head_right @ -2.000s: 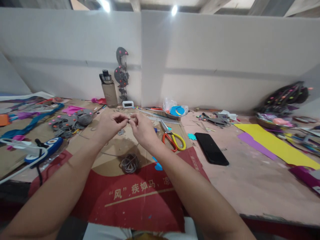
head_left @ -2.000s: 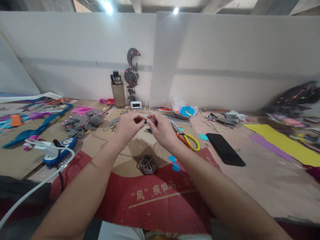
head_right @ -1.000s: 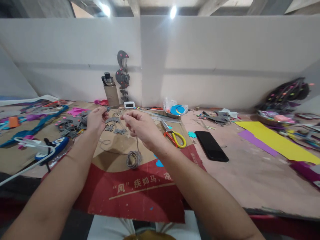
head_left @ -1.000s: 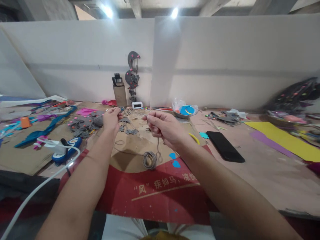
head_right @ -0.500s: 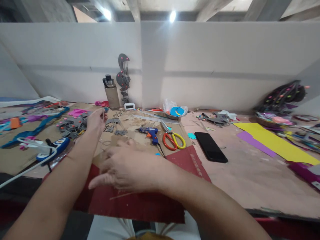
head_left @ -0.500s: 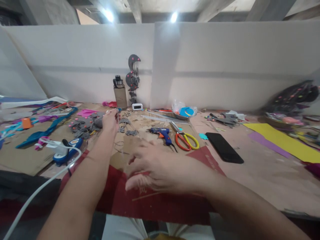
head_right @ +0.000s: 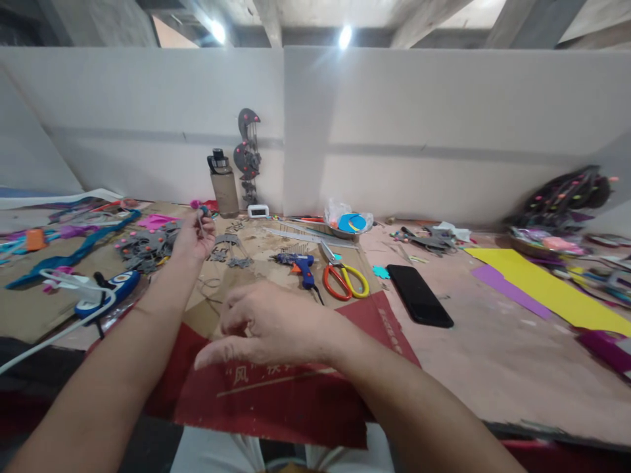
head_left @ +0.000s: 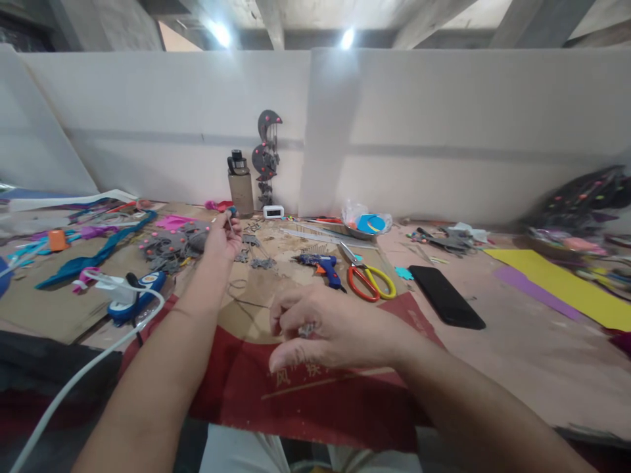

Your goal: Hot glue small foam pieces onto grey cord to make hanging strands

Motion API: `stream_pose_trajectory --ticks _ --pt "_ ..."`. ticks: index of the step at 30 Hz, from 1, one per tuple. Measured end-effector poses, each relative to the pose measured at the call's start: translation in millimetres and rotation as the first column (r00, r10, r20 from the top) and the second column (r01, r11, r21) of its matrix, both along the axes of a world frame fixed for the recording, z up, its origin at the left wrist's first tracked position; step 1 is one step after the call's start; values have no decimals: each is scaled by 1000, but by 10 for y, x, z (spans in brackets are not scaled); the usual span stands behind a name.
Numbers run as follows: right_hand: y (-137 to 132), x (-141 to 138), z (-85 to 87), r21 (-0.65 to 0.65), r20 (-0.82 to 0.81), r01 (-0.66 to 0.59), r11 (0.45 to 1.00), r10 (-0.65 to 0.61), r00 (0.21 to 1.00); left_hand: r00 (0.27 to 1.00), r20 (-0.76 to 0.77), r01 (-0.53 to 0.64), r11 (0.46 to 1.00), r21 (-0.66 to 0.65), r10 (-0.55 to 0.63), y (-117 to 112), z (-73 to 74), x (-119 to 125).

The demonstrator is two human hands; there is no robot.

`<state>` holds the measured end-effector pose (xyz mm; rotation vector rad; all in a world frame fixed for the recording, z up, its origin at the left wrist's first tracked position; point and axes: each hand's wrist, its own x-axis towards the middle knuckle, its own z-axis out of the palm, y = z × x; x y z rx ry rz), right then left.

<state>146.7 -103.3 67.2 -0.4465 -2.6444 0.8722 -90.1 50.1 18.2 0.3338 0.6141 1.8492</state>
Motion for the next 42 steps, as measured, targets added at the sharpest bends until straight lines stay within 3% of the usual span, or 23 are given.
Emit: stream_pose_trajectory --ticks 4,10,17,25,27,32,34,36,38,40,42 --pt "17 0 -14 13 -113 -48 999 49 992 996 -62 65 998 -3 -65 0 -38 61" --pt "-35 -69 -92 237 -191 -82 968 129 973 999 -23 45 999 -26 -46 20 -26 0" --pt "-202 -61 6 236 -58 60 970 -48 997 997 -74 20 997 -74 -25 59 -60 -70" --pt "-293 116 -9 192 -289 -12 981 68 955 969 -246 22 997 -70 -39 97 -172 16" --pt "-302 141 -21 189 -325 53 981 11 946 956 -289 25 997 -75 -45 89 -207 75" --pt "-272 62 -63 168 -185 226 959 -195 963 919 -386 59 996 -66 -80 56 -290 219" --pt "-189 22 -122 130 -269 306 943 -263 926 911 -404 71 996 -55 -87 50 -310 244" --pt "-25 12 -200 30 -436 440 897 -385 814 906 -413 80 996 -42 -90 46 -319 250" --pt "221 41 -290 -69 -498 600 797 -549 671 902 -422 90 995 -30 -94 33 -315 251" --pt "508 100 -405 -56 -457 744 666 -679 574 895 -433 102 995 -22 -102 6 -299 256" --pt "769 168 -564 56 -319 844 534 -791 522 889 -446 113 993 -16 -108 -31 -276 271"
